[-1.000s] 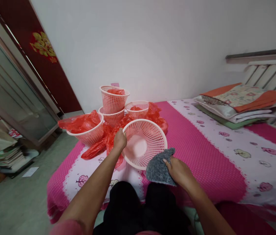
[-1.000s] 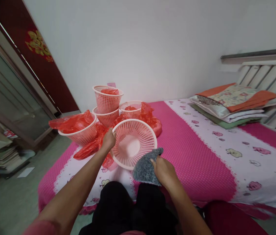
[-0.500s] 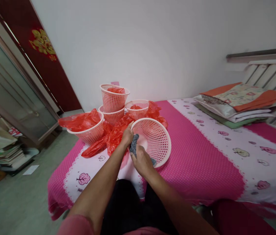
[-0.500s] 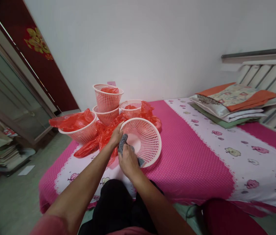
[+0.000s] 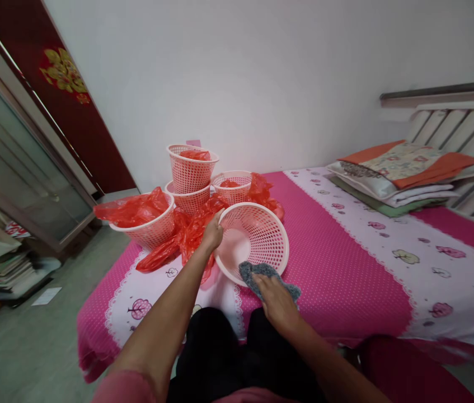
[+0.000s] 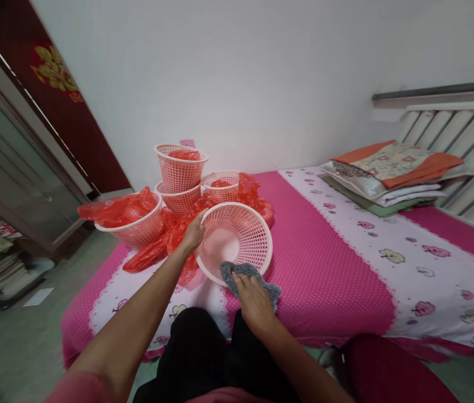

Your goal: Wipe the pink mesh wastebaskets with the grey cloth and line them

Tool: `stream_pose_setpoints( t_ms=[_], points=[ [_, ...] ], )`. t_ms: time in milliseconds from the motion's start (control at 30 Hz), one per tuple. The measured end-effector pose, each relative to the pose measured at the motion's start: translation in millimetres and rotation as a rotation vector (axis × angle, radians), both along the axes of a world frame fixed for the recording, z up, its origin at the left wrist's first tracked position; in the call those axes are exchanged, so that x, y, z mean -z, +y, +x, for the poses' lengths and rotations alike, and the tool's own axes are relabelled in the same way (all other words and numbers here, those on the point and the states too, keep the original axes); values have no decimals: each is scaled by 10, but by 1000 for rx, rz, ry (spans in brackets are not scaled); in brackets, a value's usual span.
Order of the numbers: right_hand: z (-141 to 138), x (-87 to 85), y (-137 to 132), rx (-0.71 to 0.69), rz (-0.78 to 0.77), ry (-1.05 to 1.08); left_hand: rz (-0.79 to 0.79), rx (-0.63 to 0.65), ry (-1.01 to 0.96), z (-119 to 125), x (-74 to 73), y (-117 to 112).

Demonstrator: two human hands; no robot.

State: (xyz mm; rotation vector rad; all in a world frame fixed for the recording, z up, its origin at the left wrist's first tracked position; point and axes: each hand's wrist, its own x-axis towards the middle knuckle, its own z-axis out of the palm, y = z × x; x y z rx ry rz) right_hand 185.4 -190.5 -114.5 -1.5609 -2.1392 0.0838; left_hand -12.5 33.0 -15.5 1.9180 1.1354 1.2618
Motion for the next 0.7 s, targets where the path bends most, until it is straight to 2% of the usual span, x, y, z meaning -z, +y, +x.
stream_pose_setpoints(
  t_ms=[100,200,300,433,567,700],
  points=[
    [273,141,47,83,-22,-39,10,20,10,-69,9,-11],
    [483,203,131,159,-29,-50,12,29,27,-107,25,-30],
    [632,181,203,202,-28,-19,24,51,48,-126,41,-73],
    [731,30,192,228,-32,81,51,63,68,-168,81,-209],
    [684,-193,82,171,-147,364,69,78,79,-236,146,-418],
    [530,-359,68,113,-232,907,40,35,55,-278,182,-568]
  ],
)
